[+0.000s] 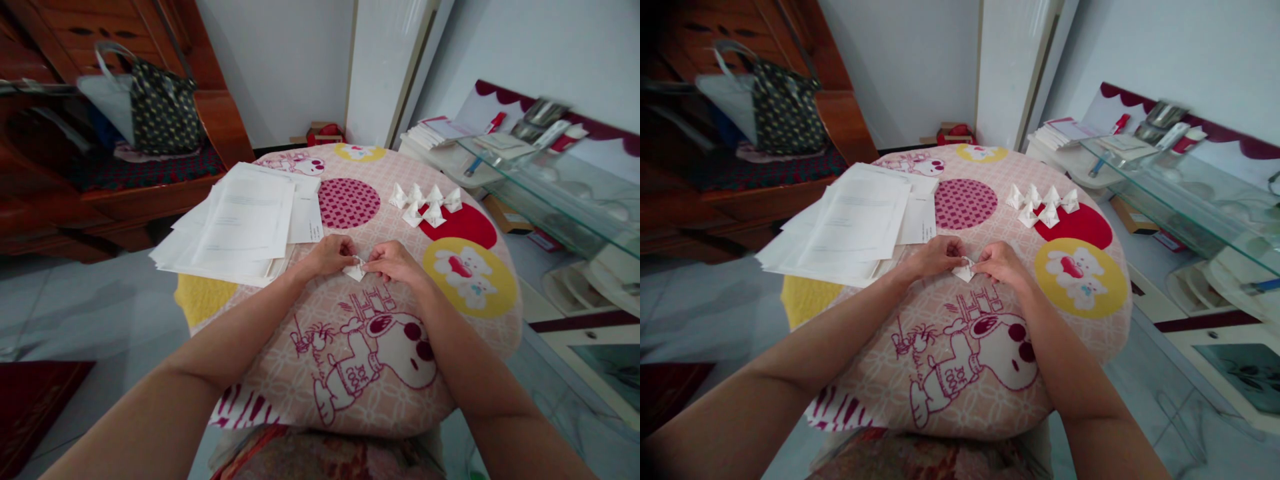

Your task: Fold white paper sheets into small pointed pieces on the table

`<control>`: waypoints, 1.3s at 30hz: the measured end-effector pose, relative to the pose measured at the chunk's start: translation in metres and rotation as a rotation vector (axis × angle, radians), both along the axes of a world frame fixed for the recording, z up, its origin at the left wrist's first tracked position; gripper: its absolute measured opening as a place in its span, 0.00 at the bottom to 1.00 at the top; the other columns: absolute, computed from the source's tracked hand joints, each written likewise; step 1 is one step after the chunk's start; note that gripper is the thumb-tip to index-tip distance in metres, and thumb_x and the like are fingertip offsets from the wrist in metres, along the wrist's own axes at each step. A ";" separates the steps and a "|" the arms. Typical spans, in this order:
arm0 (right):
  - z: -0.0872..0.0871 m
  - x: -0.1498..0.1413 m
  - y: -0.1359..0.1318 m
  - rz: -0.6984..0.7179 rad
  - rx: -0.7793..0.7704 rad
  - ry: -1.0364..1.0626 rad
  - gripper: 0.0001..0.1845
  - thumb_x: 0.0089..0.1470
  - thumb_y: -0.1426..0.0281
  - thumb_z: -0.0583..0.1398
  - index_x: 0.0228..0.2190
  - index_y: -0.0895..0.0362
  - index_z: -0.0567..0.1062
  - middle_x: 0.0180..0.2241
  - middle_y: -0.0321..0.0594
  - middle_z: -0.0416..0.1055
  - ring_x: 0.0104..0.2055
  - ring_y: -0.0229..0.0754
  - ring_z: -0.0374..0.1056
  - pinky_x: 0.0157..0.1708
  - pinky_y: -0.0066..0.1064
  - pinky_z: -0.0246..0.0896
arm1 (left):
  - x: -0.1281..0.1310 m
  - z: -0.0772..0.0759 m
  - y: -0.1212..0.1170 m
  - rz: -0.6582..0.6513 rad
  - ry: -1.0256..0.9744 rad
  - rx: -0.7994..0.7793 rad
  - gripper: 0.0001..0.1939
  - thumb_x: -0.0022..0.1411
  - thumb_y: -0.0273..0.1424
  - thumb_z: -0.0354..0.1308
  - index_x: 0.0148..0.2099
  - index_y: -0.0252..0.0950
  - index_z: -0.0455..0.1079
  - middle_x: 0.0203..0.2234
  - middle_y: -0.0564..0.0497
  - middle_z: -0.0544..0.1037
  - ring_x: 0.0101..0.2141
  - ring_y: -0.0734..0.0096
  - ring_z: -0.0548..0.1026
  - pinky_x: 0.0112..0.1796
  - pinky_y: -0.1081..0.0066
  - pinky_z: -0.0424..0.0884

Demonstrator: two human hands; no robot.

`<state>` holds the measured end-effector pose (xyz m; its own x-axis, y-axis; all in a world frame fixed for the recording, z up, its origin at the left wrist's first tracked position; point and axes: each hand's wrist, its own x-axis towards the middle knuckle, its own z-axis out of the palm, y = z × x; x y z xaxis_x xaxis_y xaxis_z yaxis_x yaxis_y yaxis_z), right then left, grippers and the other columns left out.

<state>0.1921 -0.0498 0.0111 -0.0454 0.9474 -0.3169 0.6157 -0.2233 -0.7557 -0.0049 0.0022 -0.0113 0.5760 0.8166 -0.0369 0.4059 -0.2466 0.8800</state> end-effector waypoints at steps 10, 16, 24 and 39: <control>-0.004 0.000 0.004 -0.031 0.093 0.479 0.19 0.44 0.54 0.70 0.22 0.59 0.78 0.19 0.39 0.74 0.20 0.36 0.66 0.20 0.26 0.60 | 0.000 0.010 -0.010 0.003 -0.371 -0.404 0.10 0.58 0.21 0.65 0.44 0.29 0.75 0.25 0.52 0.79 0.22 0.80 0.74 0.27 0.77 0.71; -0.006 -0.004 0.001 -0.022 0.200 0.556 0.16 0.44 0.59 0.68 0.17 0.58 0.76 0.17 0.36 0.70 0.20 0.34 0.62 0.20 0.27 0.55 | -0.002 0.010 -0.010 -0.021 -0.366 -0.501 0.05 0.56 0.22 0.68 0.35 0.29 0.75 0.23 0.52 0.79 0.21 0.81 0.75 0.26 0.79 0.72; -0.006 -0.012 0.000 -0.018 0.181 0.704 0.18 0.43 0.55 0.69 0.20 0.57 0.77 0.21 0.38 0.74 0.21 0.37 0.66 0.20 0.28 0.61 | -0.006 0.016 -0.012 0.031 -0.447 -0.505 0.13 0.52 0.29 0.73 0.29 0.30 0.71 0.19 0.54 0.76 0.19 0.81 0.73 0.24 0.79 0.70; -0.003 -0.015 -0.002 -0.031 0.186 0.577 0.19 0.42 0.55 0.69 0.26 0.59 0.78 0.22 0.40 0.75 0.22 0.37 0.69 0.23 0.28 0.66 | -0.003 0.015 -0.010 0.150 -0.501 -0.520 0.09 0.57 0.25 0.69 0.31 0.31 0.71 0.19 0.55 0.75 0.20 0.82 0.71 0.25 0.79 0.69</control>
